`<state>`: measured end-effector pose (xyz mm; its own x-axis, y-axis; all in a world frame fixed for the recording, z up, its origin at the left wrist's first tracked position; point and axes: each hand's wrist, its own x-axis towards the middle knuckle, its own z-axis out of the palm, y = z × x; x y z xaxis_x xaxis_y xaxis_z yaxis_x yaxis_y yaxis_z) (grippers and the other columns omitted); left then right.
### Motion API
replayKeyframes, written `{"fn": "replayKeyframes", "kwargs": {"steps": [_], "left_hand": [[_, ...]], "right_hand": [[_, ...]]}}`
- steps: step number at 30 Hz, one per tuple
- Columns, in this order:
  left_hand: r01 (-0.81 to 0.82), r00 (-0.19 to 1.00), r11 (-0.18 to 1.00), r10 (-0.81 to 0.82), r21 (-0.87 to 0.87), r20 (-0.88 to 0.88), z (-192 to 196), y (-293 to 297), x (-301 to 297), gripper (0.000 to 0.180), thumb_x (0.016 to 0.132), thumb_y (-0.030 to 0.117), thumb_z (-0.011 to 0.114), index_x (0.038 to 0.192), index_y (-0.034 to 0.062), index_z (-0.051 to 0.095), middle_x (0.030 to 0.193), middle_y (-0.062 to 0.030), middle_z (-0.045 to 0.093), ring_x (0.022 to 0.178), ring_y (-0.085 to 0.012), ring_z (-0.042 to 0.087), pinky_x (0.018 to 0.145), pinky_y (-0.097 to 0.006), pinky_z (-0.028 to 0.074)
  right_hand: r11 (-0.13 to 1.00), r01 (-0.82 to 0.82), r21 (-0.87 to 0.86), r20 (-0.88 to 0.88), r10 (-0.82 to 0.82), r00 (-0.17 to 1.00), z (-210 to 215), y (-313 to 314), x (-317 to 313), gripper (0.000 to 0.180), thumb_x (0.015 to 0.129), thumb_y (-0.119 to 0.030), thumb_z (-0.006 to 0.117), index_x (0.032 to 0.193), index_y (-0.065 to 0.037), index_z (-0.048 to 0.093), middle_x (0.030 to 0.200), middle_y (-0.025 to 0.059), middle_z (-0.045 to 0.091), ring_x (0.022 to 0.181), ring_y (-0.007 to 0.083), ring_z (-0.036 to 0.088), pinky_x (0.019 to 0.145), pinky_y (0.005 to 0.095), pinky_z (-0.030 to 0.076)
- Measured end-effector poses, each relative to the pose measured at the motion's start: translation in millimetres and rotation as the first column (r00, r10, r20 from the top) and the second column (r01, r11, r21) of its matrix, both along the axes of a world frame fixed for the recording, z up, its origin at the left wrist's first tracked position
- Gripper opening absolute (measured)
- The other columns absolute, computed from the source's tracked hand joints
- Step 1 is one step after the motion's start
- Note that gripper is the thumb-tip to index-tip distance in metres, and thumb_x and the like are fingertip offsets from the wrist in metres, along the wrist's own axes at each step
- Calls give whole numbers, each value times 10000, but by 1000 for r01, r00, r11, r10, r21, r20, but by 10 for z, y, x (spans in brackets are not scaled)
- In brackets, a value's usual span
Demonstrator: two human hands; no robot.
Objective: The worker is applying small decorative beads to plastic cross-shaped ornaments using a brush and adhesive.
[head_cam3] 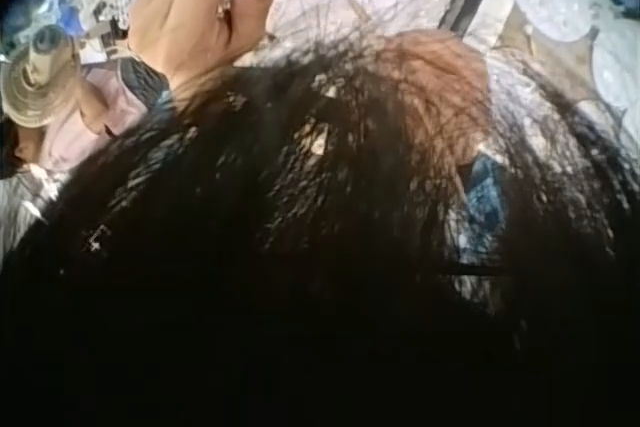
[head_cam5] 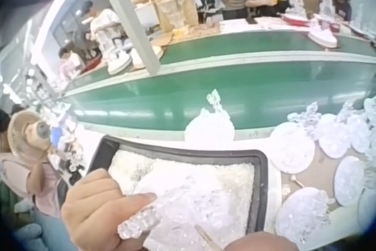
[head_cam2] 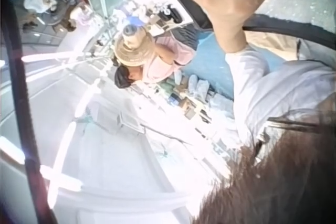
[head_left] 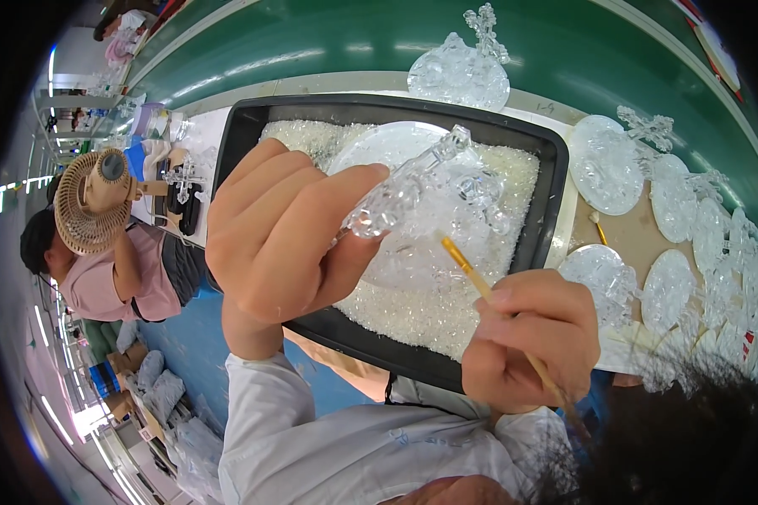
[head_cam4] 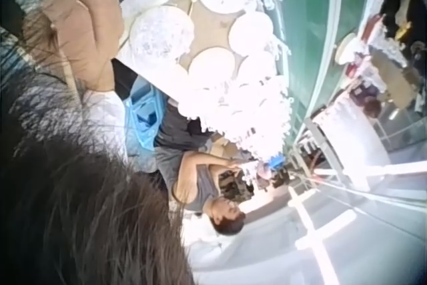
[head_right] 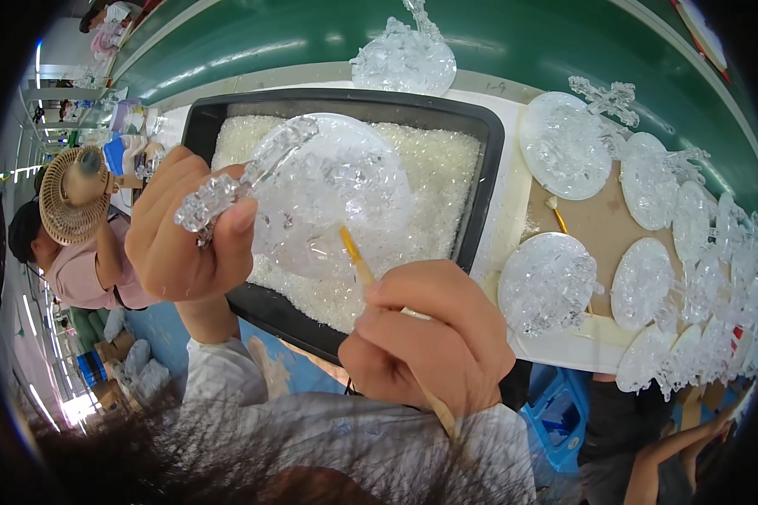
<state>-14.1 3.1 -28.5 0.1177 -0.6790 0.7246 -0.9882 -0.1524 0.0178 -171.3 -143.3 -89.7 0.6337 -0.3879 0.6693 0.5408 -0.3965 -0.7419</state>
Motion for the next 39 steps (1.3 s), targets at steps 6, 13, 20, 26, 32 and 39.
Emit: {"fn": "replayKeyframes", "kwargs": {"steps": [6,13,20,26,32,39], "left_hand": [[24,1000,1000,-24,-16,-9,0,-32,-12,219,681,92,716,844,-49,677,550,-46,436,471,-203,418,451,-318,313],[29,1000,999,-28,25,-8,-3,7,-34,206,724,108,684,844,-58,672,548,-51,430,469,-205,416,449,-321,307],[41,999,999,-41,9,13,-8,-10,-11,218,728,125,694,844,-58,669,552,-51,446,471,-206,427,448,-320,316],[86,996,994,-84,69,-29,52,-6,-31,260,824,74,688,723,-151,608,600,-150,588,443,-218,433,419,-321,306],[52,999,999,-52,8,-3,20,13,-23,229,766,146,704,856,-62,673,551,-53,445,471,-211,429,451,-320,325],[5,996,998,-11,-62,-88,32,53,25,243,782,106,765,739,-77,611,575,-95,459,475,-219,397,435,-301,303]], "right_hand": [[997,67,-38,-32,-68,997,47,-20,-3,165,725,32,658,863,-38,601,865,148,625,640,227,644,552,295,523],[978,180,-102,-78,-188,979,65,-15,73,206,692,98,652,845,-35,616,864,151,653,652,221,653,579,274,535],[980,186,-74,-52,-190,980,47,21,78,214,681,108,659,841,-30,631,857,158,663,677,222,663,586,274,539],[977,191,-95,-28,-194,981,45,27,95,198,690,111,649,843,-14,633,856,161,665,692,227,670,596,274,547],[979,196,-60,-28,-198,980,55,33,51,177,694,103,644,835,-2,628,849,176,669,701,234,678,602,277,553],[969,205,138,90,-218,972,-48,-47,19,106,830,-1,615,899,-23,538,926,171,559,653,211,630,581,288,552]]}}
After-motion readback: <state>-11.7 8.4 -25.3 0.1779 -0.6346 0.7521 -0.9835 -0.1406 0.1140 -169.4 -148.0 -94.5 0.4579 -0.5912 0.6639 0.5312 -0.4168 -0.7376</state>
